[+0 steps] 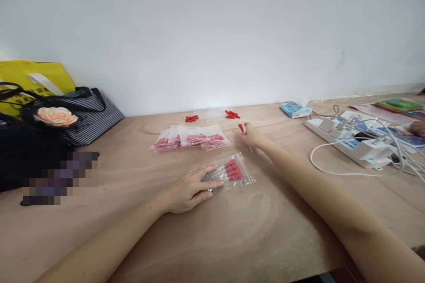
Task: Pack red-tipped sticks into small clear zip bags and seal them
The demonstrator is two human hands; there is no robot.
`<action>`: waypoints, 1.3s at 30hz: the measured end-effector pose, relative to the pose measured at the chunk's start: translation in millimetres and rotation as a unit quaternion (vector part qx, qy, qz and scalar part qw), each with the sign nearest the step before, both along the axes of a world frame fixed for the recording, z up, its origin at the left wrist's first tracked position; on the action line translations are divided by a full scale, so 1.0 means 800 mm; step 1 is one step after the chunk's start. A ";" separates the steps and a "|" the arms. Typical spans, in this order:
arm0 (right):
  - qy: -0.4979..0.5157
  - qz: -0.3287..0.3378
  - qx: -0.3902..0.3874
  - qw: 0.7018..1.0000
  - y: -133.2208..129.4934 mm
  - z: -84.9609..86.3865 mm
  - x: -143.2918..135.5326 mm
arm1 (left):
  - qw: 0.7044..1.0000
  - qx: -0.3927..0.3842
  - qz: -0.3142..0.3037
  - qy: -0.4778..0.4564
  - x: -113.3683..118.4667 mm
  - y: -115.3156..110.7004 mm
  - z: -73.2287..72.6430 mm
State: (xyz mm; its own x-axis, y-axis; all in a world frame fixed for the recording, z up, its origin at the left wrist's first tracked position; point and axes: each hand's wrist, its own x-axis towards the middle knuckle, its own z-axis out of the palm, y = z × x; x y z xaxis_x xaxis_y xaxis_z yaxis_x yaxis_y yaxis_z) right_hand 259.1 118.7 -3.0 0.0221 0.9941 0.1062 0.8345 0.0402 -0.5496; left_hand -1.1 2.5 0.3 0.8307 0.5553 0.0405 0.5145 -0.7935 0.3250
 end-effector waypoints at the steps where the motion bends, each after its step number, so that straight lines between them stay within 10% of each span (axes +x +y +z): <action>1: 0.019 -0.003 0.012 1.000 -0.007 0.001 0.009 | 1.000 0.000 0.001 0.000 0.000 0.000 0.000; 4: 0.109 -0.022 0.036 0.993 -0.035 0.000 0.029 | 1.000 -0.002 0.010 0.003 -0.001 0.000 -0.001; 10: 0.457 -0.042 0.057 0.887 -0.095 -0.023 0.029 | 0.999 -0.002 0.025 0.023 0.000 0.000 0.000; 25: 0.611 0.018 -0.058 0.789 -0.146 -0.025 0.015 | 0.996 -0.008 0.085 -0.008 0.005 -0.004 0.001; 34: 0.408 0.149 -0.131 0.891 -0.138 -0.025 0.032 | 0.995 -0.022 0.097 -0.021 0.002 -0.002 -0.001; 39: 0.335 0.241 -0.150 0.898 -0.132 -0.019 0.044 | 0.994 -0.033 0.091 -0.045 0.003 -0.002 0.003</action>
State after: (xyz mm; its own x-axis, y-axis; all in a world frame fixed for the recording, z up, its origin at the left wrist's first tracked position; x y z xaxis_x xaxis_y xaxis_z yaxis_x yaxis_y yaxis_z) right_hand 294.6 13.1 -18.4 -0.4594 0.8871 -0.0441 0.2368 0.0744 -0.9687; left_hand 1.4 1.1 2.6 0.7104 0.7005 0.0684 0.6147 -0.6649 0.4244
